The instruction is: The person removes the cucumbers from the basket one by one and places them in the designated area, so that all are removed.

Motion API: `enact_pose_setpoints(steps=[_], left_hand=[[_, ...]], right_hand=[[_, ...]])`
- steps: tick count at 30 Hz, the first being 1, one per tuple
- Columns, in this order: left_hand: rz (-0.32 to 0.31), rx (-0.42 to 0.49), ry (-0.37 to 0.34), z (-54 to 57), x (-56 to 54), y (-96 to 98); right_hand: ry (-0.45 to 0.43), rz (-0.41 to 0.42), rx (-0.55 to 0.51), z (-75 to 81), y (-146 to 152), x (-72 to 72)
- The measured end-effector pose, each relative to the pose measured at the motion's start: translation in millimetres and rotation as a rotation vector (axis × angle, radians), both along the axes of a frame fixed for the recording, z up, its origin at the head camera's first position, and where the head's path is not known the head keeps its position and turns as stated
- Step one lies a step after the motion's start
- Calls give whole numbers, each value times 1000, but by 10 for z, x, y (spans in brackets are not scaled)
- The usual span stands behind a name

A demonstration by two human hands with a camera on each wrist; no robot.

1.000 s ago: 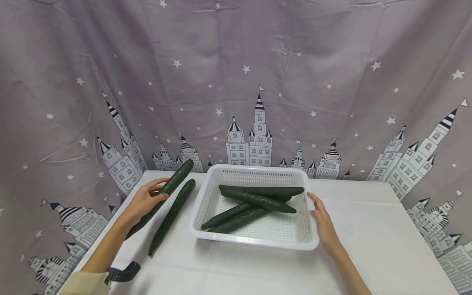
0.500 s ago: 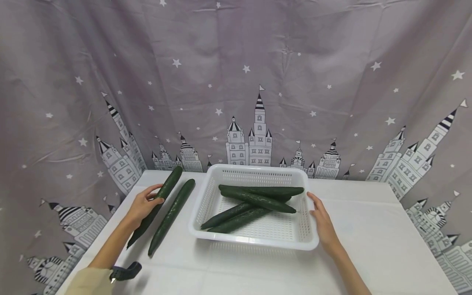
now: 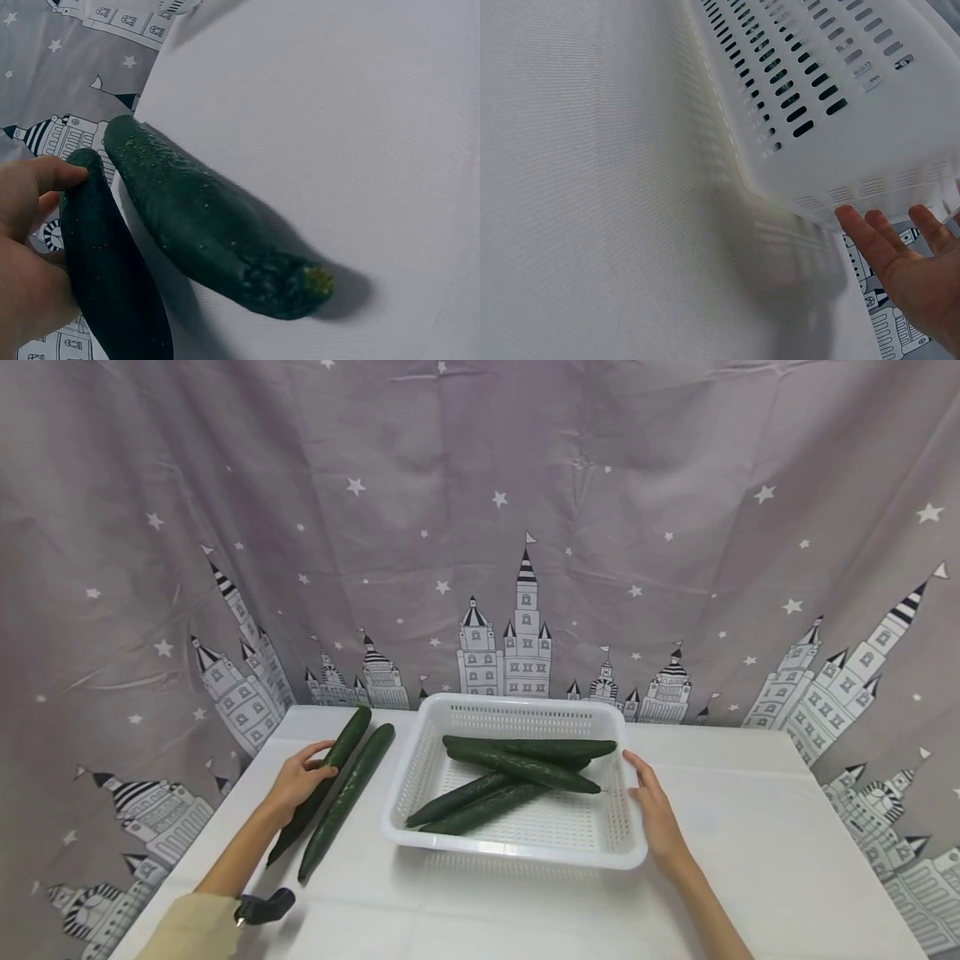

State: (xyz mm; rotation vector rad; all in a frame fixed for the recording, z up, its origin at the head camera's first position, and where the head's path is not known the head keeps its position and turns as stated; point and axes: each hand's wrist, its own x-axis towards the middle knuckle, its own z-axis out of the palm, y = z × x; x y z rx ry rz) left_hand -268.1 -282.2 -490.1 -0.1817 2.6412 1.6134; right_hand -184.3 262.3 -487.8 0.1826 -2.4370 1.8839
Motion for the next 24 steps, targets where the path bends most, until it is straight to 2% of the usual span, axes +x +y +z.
enact_pose_setpoints(steps=[7, 15, 24], left_hand=[[4, 12, -6, -78, -40, 10], [-8, 13, -22, -91, -15, 20], [-24, 2, -42, -114, -34, 36]], right_hand=[[6, 6, -25, -12, 0, -5], [1, 11, -32, -16, 10, -7], [-1, 8, -16, -18, 19, -16]])
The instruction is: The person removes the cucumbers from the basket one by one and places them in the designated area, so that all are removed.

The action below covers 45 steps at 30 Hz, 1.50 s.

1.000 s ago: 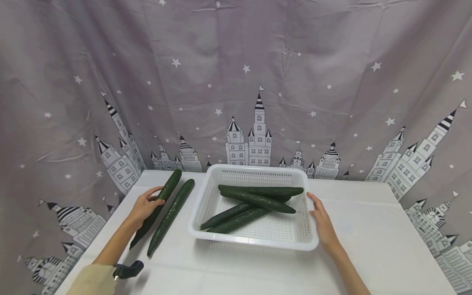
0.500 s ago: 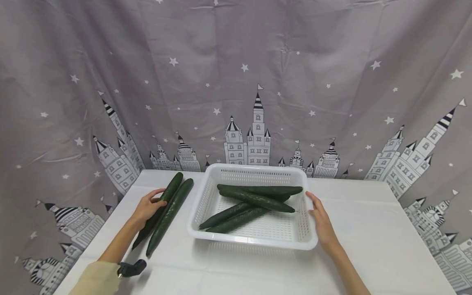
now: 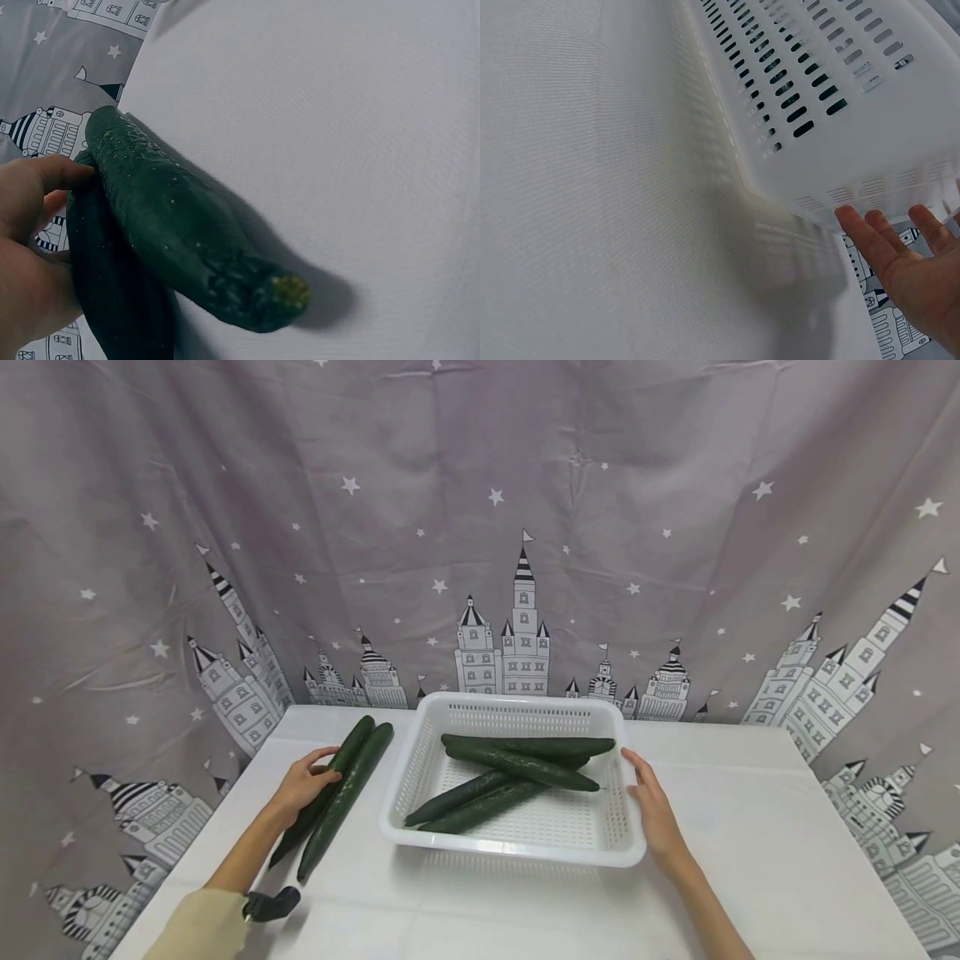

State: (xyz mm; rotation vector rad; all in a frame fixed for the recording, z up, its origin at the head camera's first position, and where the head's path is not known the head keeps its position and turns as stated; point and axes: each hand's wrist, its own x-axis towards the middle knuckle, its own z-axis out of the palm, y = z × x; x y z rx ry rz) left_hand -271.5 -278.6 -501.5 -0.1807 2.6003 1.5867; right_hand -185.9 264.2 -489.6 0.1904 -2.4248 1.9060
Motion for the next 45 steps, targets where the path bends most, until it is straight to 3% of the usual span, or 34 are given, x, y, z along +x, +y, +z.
enact_pose_setpoints(steps=[13, 27, 31, 35, 45], left_hand=[[2, -8, -11, 32, 17, 6], [32, -57, -36, -10, -75, -57], [39, -65, 11, 39, -62, -39], [27, -71, 106, 106, -53, -18], [-131, -59, 294, 370, -98, 268]], right_hand=[[4, -7, 19, -16, -3, -24], [11, 6, -4, -18, 2, -26], [15, 5, -13, -21, 2, -17], [15, 1, -9, -17, -2, -4], [8, -5, -4, 7, -17, 17]])
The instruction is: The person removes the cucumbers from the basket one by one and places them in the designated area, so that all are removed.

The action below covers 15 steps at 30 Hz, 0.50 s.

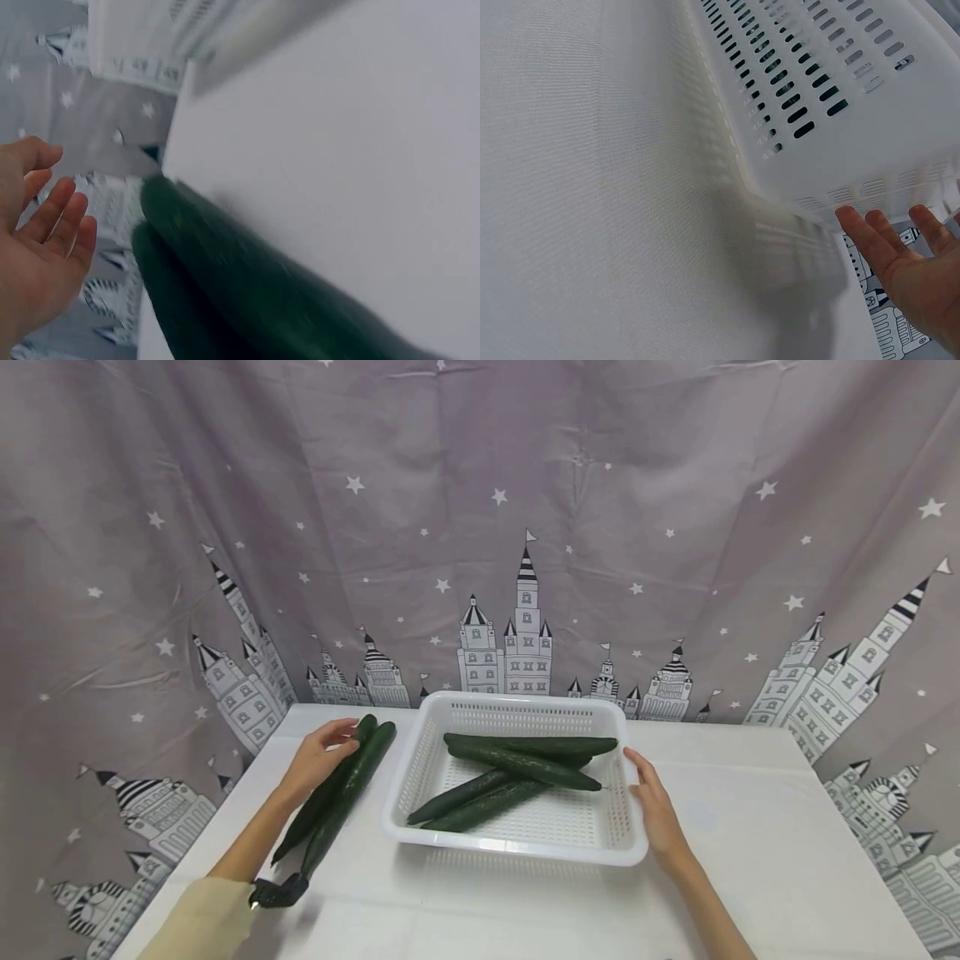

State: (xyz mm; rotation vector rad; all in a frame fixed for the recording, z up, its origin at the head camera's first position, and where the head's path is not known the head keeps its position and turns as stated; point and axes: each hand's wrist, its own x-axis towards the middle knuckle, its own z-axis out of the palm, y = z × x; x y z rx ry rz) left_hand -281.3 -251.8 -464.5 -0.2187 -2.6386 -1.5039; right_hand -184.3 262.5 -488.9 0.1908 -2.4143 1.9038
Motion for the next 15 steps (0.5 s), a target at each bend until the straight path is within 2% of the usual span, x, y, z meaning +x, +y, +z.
enact_pose_setpoints(steps=[9, 15], left_hand=[[-228, 21, 58, 373, -23, 488], [-401, -21, 61, 578, -122, 828]], right_hand=[[2, -2, 4, 3, -1, 6], [9, 3, 2, -1, -2, 5]])
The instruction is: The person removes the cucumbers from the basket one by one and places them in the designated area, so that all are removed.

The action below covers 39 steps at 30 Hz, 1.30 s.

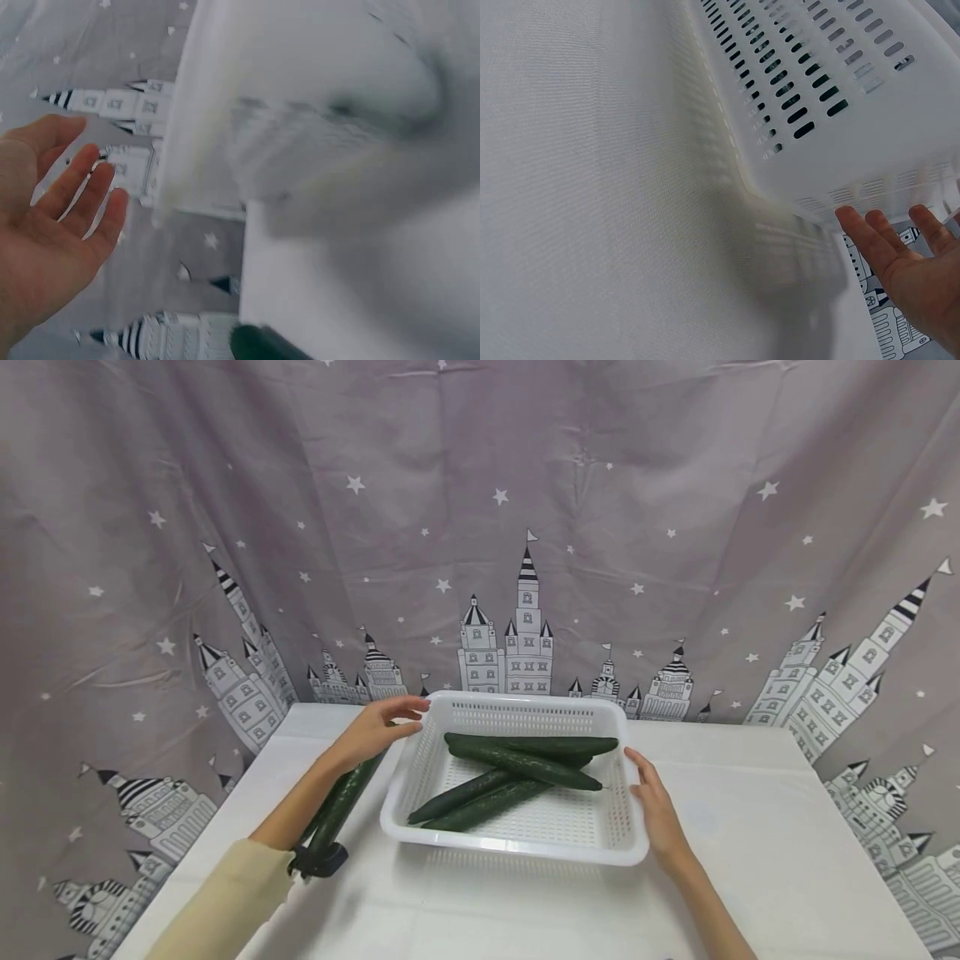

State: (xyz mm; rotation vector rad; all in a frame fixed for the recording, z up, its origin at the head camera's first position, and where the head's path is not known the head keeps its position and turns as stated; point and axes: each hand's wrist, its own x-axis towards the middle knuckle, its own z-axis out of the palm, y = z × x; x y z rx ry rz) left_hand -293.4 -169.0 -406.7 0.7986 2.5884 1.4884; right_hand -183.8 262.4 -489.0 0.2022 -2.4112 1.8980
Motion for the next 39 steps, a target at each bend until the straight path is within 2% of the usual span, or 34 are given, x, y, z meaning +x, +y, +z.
enact_pose_setpoints(steps=[6, 13, 17, 21, 26, 30, 36, 39], left_hand=[[-145, -43, -43, 116, -134, 324], [-331, -106, -110, 102, -330, 672], [-397, -184, -157, 100, -386, 879], [-433, -243, -247, 47, -436, 1061], [-456, -307, -330, -95, -505, 1225], [-462, -357, -338, -175, -541, 1312], [-510, -464, -334, -192, -526, 1398], [-505, -495, -334, -188, -511, 1421]], right_hand=[[6, 3, -6, -10, 6, -6], [5, -3, -2, -15, 19, -19], [4, -2, -3, -21, 28, -25], [0, -5, -15, -26, 36, -28], [-8, -3, -17, -30, 32, -29], [-11, -5, -15, -23, 26, -31], [-8, -9, -10, -21, 28, -31], [-2, -6, -12, -31, 35, -28]])
